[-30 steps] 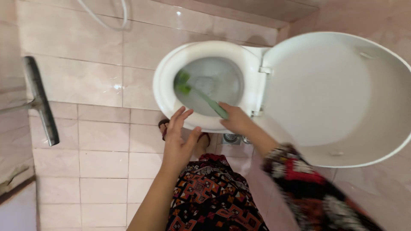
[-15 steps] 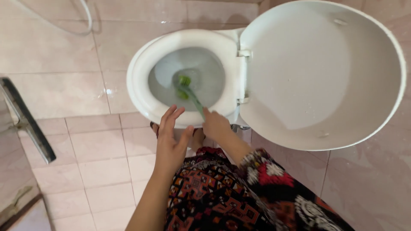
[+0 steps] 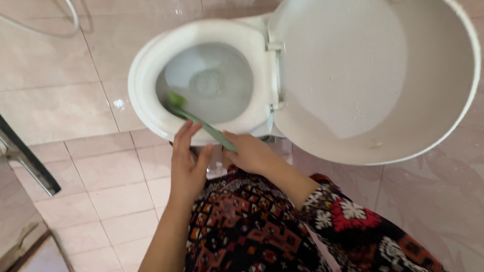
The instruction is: The person scrubs the inside of a toilet bowl with a green toilet brush, then rinses the bowl and seat using a handheld bidet sprayer. The person closes the toilet lid at the end.
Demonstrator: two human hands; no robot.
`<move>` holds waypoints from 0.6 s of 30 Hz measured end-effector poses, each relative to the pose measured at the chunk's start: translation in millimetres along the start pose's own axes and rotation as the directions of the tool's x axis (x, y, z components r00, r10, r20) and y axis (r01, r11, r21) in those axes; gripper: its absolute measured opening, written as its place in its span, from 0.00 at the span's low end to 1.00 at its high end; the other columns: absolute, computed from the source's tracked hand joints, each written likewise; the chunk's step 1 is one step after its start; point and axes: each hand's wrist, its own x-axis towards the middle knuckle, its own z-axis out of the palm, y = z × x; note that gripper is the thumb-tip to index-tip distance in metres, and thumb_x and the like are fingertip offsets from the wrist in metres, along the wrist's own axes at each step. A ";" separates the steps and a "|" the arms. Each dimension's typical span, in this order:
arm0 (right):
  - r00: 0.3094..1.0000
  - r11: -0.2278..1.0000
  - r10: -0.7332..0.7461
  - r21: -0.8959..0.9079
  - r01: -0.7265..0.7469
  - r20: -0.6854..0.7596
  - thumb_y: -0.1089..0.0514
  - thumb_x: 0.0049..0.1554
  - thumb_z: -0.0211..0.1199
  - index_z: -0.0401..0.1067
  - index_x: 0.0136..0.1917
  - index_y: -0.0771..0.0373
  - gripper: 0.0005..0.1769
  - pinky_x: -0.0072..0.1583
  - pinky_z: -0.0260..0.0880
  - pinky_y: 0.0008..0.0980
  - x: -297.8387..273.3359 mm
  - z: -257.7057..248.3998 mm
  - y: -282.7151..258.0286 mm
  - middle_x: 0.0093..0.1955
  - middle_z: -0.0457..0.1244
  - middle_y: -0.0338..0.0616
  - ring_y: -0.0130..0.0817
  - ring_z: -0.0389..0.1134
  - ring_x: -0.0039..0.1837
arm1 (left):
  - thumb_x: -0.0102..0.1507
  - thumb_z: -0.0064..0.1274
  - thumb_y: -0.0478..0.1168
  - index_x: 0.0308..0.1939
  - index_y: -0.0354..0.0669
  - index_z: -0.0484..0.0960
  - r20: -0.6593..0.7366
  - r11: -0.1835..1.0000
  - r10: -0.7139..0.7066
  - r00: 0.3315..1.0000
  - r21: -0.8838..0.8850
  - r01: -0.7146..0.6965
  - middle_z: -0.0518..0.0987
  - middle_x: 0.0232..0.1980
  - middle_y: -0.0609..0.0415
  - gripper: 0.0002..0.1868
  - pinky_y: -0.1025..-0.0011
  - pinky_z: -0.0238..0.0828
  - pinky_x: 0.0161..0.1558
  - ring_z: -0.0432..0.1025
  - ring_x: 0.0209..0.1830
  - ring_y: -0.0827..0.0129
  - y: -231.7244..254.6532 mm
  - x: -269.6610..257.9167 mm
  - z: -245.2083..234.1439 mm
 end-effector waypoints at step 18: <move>0.987 0.977 0.129 0.181 -0.110 -0.099 0.54 0.55 0.63 0.57 0.78 0.60 0.39 0.59 0.70 0.46 29.7 -2.4 -7.5 0.54 0.69 0.62 0.56 0.71 0.56 | 0.66 0.55 0.41 0.66 0.43 0.75 0.018 0.999 0.037 0.999 -0.016 -0.037 0.67 0.76 0.43 0.24 0.55 0.57 0.73 0.62 0.76 0.49 13.5 5.9 0.7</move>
